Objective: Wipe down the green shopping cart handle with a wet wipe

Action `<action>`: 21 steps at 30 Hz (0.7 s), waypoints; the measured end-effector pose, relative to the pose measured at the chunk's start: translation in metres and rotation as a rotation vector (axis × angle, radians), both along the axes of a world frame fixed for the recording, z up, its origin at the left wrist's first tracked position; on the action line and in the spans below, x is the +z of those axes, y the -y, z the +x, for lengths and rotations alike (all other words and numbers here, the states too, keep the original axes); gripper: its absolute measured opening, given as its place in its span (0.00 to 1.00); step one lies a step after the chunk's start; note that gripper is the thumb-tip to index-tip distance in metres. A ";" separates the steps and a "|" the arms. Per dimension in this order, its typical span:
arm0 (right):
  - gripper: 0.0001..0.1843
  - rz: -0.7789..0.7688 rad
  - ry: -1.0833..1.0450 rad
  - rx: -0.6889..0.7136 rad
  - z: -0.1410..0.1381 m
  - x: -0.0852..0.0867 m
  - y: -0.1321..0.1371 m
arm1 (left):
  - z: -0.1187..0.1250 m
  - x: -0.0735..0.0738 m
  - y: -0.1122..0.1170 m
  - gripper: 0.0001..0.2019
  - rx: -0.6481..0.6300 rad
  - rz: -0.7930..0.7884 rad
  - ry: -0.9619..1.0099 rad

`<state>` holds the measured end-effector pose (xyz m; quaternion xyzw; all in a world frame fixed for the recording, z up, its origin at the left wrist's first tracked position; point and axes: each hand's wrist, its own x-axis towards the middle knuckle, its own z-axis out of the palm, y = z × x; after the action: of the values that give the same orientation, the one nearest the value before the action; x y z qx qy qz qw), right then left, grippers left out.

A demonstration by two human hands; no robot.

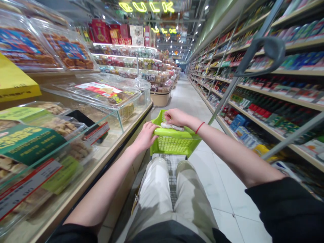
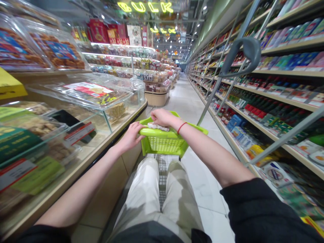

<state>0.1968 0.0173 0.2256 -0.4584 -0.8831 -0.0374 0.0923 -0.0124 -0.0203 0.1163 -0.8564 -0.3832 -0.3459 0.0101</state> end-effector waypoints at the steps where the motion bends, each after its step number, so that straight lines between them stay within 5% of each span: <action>1: 0.08 0.001 -0.014 0.019 0.003 -0.001 0.003 | 0.000 0.000 0.000 0.17 -0.002 0.001 0.000; 9: 0.14 -0.068 0.090 0.033 0.038 0.010 0.024 | -0.001 0.001 0.001 0.16 -0.005 0.016 0.000; 13: 0.19 0.018 0.005 0.211 0.040 0.001 0.033 | -0.001 0.001 0.001 0.16 -0.004 0.009 0.003; 21: 0.23 -0.029 -0.003 0.252 0.042 -0.013 0.050 | -0.002 0.001 0.002 0.17 -0.013 0.011 0.015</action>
<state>0.2388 -0.0326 0.2125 -0.3451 -0.9341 -0.0123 0.0908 -0.0140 -0.0219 0.1172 -0.8561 -0.3760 -0.3544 0.0096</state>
